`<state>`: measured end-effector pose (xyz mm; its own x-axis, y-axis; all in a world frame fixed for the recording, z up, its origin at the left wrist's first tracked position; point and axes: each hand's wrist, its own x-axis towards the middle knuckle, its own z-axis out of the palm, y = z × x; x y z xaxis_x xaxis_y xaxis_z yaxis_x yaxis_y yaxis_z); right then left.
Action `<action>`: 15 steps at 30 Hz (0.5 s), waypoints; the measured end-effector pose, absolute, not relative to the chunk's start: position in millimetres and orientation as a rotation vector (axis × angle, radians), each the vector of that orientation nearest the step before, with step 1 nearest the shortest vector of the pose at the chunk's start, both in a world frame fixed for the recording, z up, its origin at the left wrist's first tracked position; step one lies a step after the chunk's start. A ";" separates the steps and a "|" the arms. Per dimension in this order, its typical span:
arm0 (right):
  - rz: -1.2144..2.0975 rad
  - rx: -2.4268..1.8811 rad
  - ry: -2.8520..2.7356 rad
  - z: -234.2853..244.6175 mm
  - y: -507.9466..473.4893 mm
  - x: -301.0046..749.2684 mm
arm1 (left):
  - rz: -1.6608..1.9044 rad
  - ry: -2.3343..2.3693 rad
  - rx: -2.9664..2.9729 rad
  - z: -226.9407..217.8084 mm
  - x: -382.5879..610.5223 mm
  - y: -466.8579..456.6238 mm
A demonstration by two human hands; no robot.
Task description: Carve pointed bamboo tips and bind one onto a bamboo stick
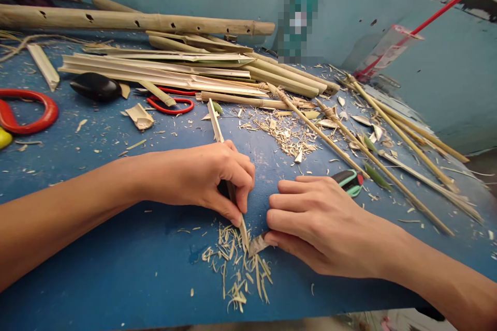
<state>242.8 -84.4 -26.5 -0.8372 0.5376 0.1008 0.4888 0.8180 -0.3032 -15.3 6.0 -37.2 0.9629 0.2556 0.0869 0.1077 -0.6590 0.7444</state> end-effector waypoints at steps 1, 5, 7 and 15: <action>0.382 -0.805 -2.796 -28.2 -85.2 243.2 | 0.243 0.260 2.301 -37.7 -16.3 5.4; 0.297 -0.819 -2.678 -35.3 -85.5 242.5 | 0.289 0.284 2.340 -37.1 -20.9 3.0; 0.181 -0.832 -2.627 -38.0 -84.1 240.5 | 0.304 0.287 2.349 -35.2 -22.9 2.1; 0.038 -0.755 -2.606 -40.6 -80.9 231.8 | 0.314 0.286 2.313 -31.1 -24.0 0.4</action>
<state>231.8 -80.9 -40.6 -0.7619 0.5162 0.3912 0.5045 0.8518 -0.1415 -24.0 0.4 -31.1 0.9444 0.2985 0.1379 0.1087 -0.6791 0.7260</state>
